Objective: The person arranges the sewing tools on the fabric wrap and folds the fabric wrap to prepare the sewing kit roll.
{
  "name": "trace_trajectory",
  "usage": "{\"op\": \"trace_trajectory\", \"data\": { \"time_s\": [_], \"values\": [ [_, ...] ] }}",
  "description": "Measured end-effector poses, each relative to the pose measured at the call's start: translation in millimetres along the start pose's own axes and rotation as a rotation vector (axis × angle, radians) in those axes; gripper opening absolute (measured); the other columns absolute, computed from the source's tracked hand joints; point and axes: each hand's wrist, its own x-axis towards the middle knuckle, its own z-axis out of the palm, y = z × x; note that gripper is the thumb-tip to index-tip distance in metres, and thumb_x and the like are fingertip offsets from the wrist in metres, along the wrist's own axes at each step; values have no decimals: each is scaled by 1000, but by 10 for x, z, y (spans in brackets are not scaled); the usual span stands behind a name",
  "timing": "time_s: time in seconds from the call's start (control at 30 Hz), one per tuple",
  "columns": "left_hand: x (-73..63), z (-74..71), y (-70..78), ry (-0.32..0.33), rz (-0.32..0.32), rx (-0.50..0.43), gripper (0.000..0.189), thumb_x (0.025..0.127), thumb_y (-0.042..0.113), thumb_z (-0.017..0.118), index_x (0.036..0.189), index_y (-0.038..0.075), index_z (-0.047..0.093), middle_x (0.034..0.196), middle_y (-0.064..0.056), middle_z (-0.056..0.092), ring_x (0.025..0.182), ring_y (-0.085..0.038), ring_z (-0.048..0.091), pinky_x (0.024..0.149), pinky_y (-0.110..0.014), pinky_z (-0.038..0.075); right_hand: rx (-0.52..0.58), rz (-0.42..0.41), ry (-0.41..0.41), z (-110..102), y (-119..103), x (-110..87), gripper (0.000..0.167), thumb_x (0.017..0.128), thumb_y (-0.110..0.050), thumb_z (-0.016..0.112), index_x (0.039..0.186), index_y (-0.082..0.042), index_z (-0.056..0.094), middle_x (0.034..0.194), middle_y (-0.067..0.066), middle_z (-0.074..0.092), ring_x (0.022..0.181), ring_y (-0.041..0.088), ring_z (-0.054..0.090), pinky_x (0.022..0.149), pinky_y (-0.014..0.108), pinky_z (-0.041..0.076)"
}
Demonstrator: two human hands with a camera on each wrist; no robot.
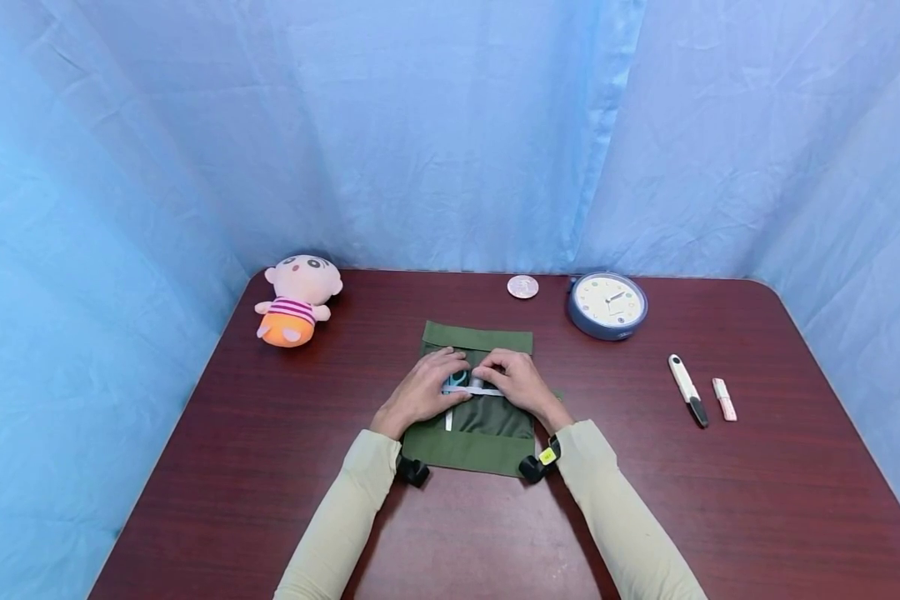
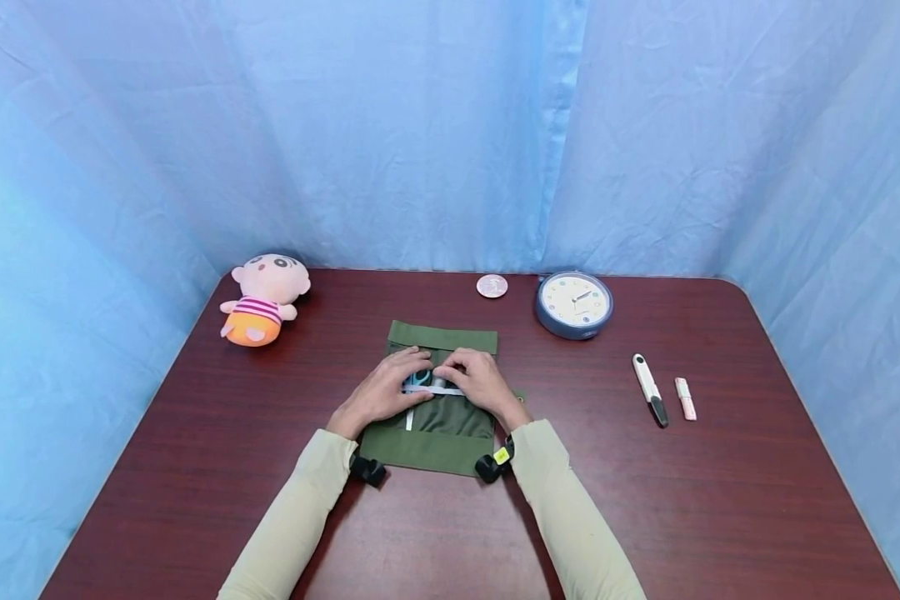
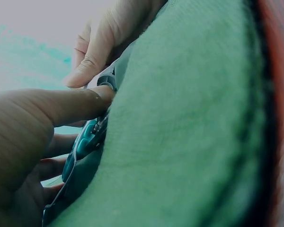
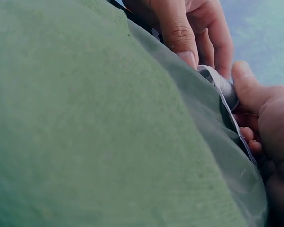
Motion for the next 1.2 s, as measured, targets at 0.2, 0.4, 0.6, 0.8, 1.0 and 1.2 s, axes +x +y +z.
{"op": "trace_trajectory", "data": {
  "time_s": [0.2, 0.4, 0.6, 0.8, 1.0, 1.2],
  "values": [
    [2, 3, 6, 0, -3, 10, 45, 89, 28, 76, 127, 8, 67, 140, -15, 62, 141, -35, 49, 120, -47, 37, 15, 12, -45, -25, -13, 0, 16, 98, -20, 63, 93, -14, 77, 87, 2, 70, 72, 5, 52, 68, 21, 42],
    [17, 2, 20, -8, -5, 18, 45, 89, 29, 76, 127, 8, 67, 140, -15, 62, 141, -35, 48, 121, -47, 36, -22, 48, -72, -31, -3, 2, 17, 99, -23, 62, 93, -15, 76, 86, 1, 68, 74, 9, 50, 71, 24, 40],
    [27, -7, 19, -23, -6, 6, 44, 90, 28, 74, 129, 8, 66, 142, -16, 60, 143, -36, 47, 121, -47, 35, -74, 23, -66, -28, -2, 20, 15, 98, -24, 64, 91, -17, 75, 88, 0, 70, 77, 10, 53, 72, 26, 42],
    [15, -15, 24, -16, -3, -5, 43, 91, 28, 73, 129, 7, 66, 142, -17, 60, 142, -36, 47, 121, -47, 35, -88, -7, -69, -28, -4, 26, 15, 99, -25, 63, 91, -17, 74, 92, 0, 69, 78, 9, 53, 73, 25, 43],
    [1, -5, 20, -12, -8, -7, 44, 90, 27, 75, 128, 7, 66, 141, -17, 61, 142, -36, 48, 121, -48, 36, -83, 0, -83, -31, -2, 16, 17, 101, -21, 60, 94, -16, 74, 97, 2, 70, 80, 11, 54, 75, 28, 43],
    [1, 10, 1, -12, -7, -7, 44, 91, 27, 74, 128, 7, 66, 142, -17, 60, 142, -36, 47, 120, -49, 36, -110, -15, -97, -28, -15, 19, 18, 102, -21, 58, 92, -15, 73, 95, 2, 69, 83, 13, 54, 77, 31, 44]
  ]
}}
